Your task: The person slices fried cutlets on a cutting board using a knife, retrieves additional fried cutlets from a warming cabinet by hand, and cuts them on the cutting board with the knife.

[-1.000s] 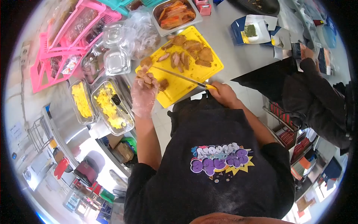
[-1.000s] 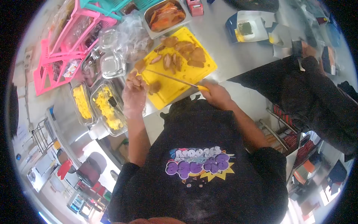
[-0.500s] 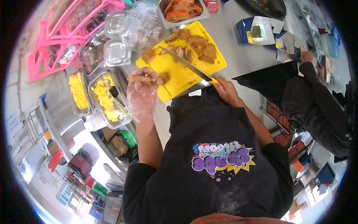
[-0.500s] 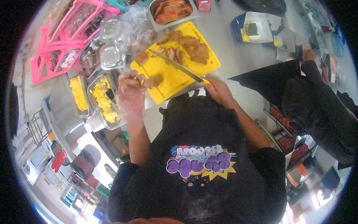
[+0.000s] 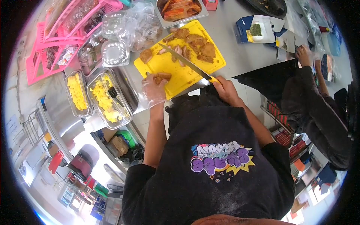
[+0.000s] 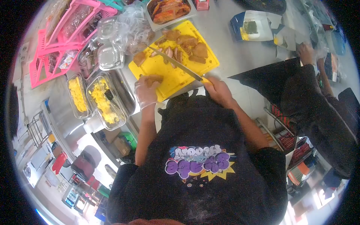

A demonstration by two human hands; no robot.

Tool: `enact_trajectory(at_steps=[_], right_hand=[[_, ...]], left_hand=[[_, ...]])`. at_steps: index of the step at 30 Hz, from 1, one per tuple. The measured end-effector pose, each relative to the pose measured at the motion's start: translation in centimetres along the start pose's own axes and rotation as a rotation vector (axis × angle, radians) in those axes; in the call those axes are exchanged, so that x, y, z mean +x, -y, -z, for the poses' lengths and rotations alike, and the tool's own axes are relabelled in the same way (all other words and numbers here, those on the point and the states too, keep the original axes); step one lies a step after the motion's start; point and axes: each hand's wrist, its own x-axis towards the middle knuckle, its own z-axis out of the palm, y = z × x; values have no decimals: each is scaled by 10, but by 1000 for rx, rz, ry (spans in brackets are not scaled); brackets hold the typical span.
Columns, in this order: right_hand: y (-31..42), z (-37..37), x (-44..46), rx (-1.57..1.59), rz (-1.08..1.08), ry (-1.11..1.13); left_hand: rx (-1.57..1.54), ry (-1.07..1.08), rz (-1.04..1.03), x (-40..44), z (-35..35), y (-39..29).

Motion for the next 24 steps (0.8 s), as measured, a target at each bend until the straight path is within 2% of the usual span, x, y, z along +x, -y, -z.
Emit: enact_trajectory(at_steps=[4,7,11,17,20,23,24], right_hand=[[0,0,1,-1,-9,-6],[-6,0,1,-14,-24,-23],[-1,3,-1,-7,-41,-26],[5,6,0,19,-61,-2],[5,7,0,21,-40,2],[8,9,-2,22,-58,9],[9,10,-2,22,-68,12]], left_hand=[[-514,118,-23,-3,-4,1],[-861,114,-139,-6,2,-2],[-1023,42,-148,-15,30,-38],[-1090,65,-354,-25,55,-89],[-1120,77,-383,-27,58,-93],[-970,83,-148,-24,62,-101],[-828,97,-78,-17,56,-91]])
